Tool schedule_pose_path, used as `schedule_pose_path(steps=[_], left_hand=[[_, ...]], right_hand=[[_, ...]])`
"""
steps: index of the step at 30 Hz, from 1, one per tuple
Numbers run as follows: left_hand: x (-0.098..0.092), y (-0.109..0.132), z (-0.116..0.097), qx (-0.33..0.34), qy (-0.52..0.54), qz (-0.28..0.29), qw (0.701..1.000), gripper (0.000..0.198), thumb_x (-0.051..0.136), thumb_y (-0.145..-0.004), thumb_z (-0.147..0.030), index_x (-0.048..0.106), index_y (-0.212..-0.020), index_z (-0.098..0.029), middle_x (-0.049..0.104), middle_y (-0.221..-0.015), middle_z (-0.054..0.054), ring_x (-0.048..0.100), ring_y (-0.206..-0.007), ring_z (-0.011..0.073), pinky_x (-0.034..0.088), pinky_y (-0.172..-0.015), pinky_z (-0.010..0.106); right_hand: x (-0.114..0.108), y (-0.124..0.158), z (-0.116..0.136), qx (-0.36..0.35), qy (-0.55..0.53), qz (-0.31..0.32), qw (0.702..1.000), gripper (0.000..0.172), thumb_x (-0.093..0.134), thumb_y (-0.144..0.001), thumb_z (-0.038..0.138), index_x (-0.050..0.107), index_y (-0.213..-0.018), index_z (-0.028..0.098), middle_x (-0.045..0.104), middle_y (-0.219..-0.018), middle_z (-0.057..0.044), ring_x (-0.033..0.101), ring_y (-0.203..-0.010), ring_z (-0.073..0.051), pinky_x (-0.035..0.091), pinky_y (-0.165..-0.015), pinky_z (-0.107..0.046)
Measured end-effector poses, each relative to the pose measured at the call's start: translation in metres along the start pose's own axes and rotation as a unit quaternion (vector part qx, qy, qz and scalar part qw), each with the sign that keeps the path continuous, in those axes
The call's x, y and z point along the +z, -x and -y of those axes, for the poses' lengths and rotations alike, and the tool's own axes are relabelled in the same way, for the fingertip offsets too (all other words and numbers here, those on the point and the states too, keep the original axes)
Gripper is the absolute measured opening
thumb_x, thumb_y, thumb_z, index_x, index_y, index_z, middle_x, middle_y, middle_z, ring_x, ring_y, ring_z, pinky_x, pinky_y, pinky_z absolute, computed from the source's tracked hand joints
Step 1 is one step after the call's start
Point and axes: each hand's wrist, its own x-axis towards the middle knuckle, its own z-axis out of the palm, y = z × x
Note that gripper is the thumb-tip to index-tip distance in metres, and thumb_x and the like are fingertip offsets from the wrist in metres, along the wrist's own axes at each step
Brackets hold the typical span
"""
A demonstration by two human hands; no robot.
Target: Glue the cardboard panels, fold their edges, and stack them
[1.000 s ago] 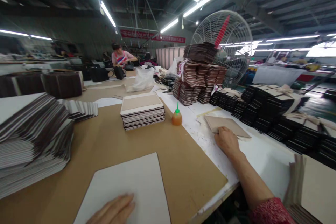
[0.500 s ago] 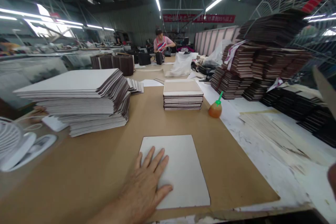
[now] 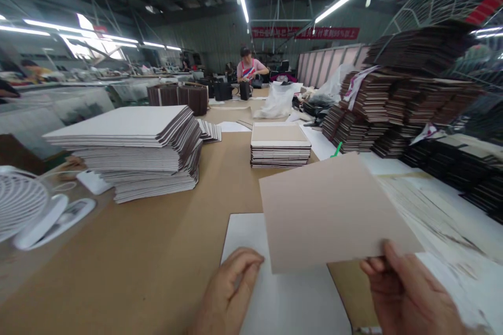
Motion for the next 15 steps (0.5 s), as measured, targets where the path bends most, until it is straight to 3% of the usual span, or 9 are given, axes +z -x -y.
schedule_pose_path(steps=[2,4,6,11,15], left_hand=[[-0.002,-0.001,0.004,-0.084,0.106,-0.097,0.986,0.037,0.041,-0.094,-0.051,0.063,-0.100,-0.022,0.066,-0.090,0.005,0.063,-0.084,0.0181,0.053,-0.072,0.028],[-0.004,-0.005,0.003,-0.129,0.150,-0.147,0.969,0.041,0.048,-0.090,-0.054,0.062,-0.111,-0.022,0.065,-0.087,0.004,0.061,-0.075,0.0162,0.051,-0.063,0.025],[-0.007,-0.010,-0.002,-0.129,0.160,-0.158,0.966,0.045,0.052,-0.088,-0.054,0.061,-0.118,-0.022,0.064,-0.093,0.004,0.059,-0.072,0.0147,0.050,-0.060,0.024],[-0.013,-0.021,-0.012,-0.097,0.152,-0.179,0.967,0.039,0.056,-0.086,-0.051,0.070,-0.108,-0.022,0.063,-0.084,0.001,0.057,-0.068,0.0131,0.046,-0.055,0.022],[-0.014,-0.023,-0.009,-0.149,0.177,-0.220,0.948,0.041,0.069,-0.074,-0.053,0.074,-0.097,-0.019,0.063,-0.068,0.000,0.056,-0.062,0.0137,0.046,-0.054,0.021]], right_hand=[[0.011,0.006,-0.004,0.041,-0.044,0.004,0.998,0.029,0.084,-0.063,0.035,0.062,-0.067,0.017,0.063,-0.059,0.002,0.061,-0.054,-0.010,0.058,-0.061,-0.021],[0.016,0.010,-0.008,0.075,-0.078,0.002,0.994,0.029,0.086,-0.060,0.032,0.062,-0.064,0.017,0.063,-0.058,0.003,0.060,-0.053,-0.010,0.059,-0.060,-0.021],[0.019,0.013,-0.010,0.096,-0.089,0.004,0.991,0.029,0.087,-0.060,0.031,0.062,-0.064,0.017,0.063,-0.058,0.002,0.061,-0.053,-0.011,0.060,-0.060,-0.022],[0.026,0.024,-0.011,0.101,-0.071,0.037,0.992,0.028,0.086,-0.061,0.034,0.064,-0.063,0.017,0.063,-0.056,0.002,0.062,-0.053,-0.013,0.060,-0.060,-0.027],[0.025,0.028,-0.017,0.073,-0.046,0.047,0.995,0.027,0.083,-0.065,0.038,0.064,-0.063,0.018,0.063,-0.054,0.001,0.061,-0.052,-0.015,0.059,-0.059,-0.030]])
